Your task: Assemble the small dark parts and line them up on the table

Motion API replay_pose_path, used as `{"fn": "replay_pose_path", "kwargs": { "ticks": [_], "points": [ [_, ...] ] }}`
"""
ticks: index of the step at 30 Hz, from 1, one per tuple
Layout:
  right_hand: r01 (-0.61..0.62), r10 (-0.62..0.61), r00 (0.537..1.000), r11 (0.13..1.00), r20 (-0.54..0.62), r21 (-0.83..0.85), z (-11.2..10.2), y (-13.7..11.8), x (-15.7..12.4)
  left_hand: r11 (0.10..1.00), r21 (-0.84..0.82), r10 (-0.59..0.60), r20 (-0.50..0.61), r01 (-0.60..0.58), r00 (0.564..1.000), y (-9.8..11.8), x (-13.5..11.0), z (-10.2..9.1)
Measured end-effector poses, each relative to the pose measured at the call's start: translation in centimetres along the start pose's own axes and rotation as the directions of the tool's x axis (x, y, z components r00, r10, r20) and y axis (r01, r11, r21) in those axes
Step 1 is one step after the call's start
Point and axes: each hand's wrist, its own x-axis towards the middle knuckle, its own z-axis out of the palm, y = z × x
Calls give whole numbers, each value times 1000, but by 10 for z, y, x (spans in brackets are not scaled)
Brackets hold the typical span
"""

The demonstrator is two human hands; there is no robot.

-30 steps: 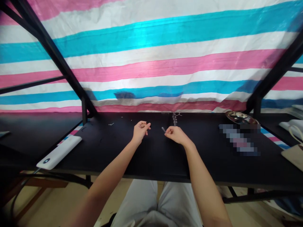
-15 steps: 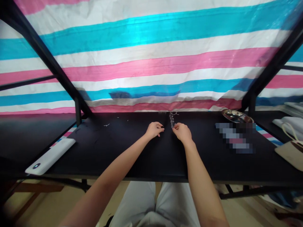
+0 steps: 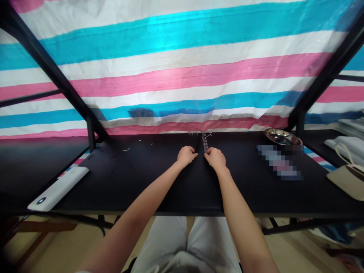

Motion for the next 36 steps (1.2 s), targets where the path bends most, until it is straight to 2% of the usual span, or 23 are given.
{"fn": "replay_pose_path", "kwargs": {
  "ticks": [4, 7, 10, 13, 17, 20, 23, 26, 31, 36],
  "points": [
    [-7, 8, 1000, 1000, 23, -15, 3, 2, 2, 999, 46, 6, 3, -6, 1000, 2, -2, -2],
    [-12, 12, 999, 1000, 46, 10, 3, 6, 3, 995, 94, 29, 30, -31, 999, -4, -5, -12],
    [5, -8, 997, 999, 81, 44, 0, 13, 4, 983, 168, 61, 43, -67, 997, -21, -11, -27],
    [11, -20, 992, 997, 122, 72, -5, 22, 3, 964, 257, 70, -15, -64, 997, -46, -19, -42],
    [4, -9, 993, 999, 121, 39, -11, 33, 2, 963, 259, 97, -46, -82, 994, -68, -28, -52],
    [-21, 24, 999, 998, 47, -58, -13, 35, 2, 954, 290, 118, -115, -80, 986, -69, -30, -50],
    [-60, 58, 998, 988, -20, -139, -11, 30, -1, 930, 342, 194, -138, -137, 971, -66, -31, -43],
    [-48, 45, 999, 985, -22, -165, -3, 24, -3, 915, 358, 239, -103, -188, 966, -66, -30, -35],
    [-11, 7, 1000, 991, -28, -135, 19, 21, 0, 914, 359, 201, 10, -191, 980, -72, -27, -25],
    [-15, 11, 999, 994, -35, -111, 28, 22, 2, 911, 363, 198, 34, -197, 980, -74, -26, -22]
  ]
}}
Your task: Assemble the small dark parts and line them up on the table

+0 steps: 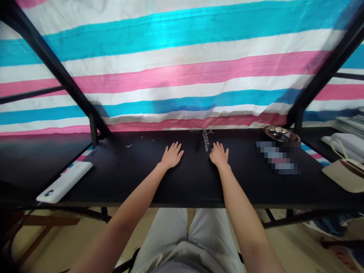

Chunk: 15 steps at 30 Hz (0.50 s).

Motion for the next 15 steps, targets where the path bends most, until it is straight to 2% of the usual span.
{"fn": "replay_pose_path", "kwargs": {
  "ticks": [15],
  "points": [
    [3, -3, 1000, 1000, 14, 1, -3, -1, 1, 1000, -8, 16, -12, -17, 1000, 2, -2, -7]
  ]
}}
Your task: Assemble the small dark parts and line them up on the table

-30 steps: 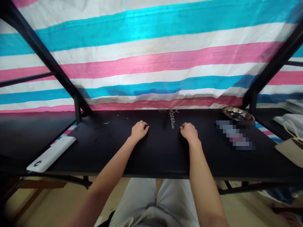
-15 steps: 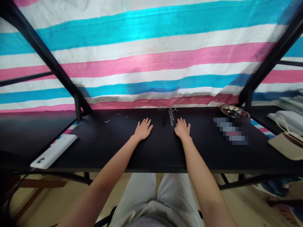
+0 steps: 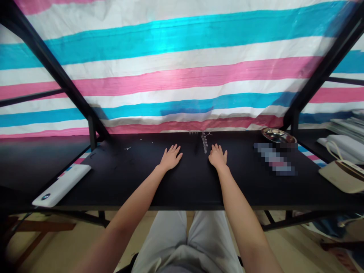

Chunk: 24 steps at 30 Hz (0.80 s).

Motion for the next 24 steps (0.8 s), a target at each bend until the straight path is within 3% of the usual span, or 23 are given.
{"fn": "replay_pose_path", "kwargs": {
  "ticks": [7, 24],
  "points": [
    [2, -2, 1000, 1000, 6, -11, 1, 1, 2, 1000, -26, 2, 39, -1, 999, -4, 3, 0],
    [-5, 4, 999, 1000, 35, 6, -4, -1, 0, 996, -78, 39, 17, -38, 999, -5, 2, -2]
  ]
}}
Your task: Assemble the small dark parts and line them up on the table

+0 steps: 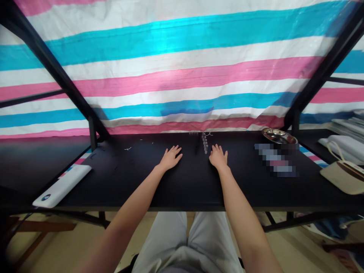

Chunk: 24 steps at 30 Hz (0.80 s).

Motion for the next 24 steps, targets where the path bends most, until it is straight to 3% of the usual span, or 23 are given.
{"fn": "replay_pose_path", "kwargs": {
  "ticks": [14, 18, 24],
  "points": [
    [17, -13, 998, 997, -56, 76, -2, 5, 2, 990, -56, 126, -39, -128, 991, 5, -2, -4],
    [-49, 70, 974, 994, -217, 99, -18, 17, 8, 986, -63, 150, -49, -153, 987, 3, 0, -2],
    [-144, 145, 858, 989, -493, 39, -42, 59, 23, 985, -75, 152, -50, -156, 987, 4, 0, -4]
  ]
}}
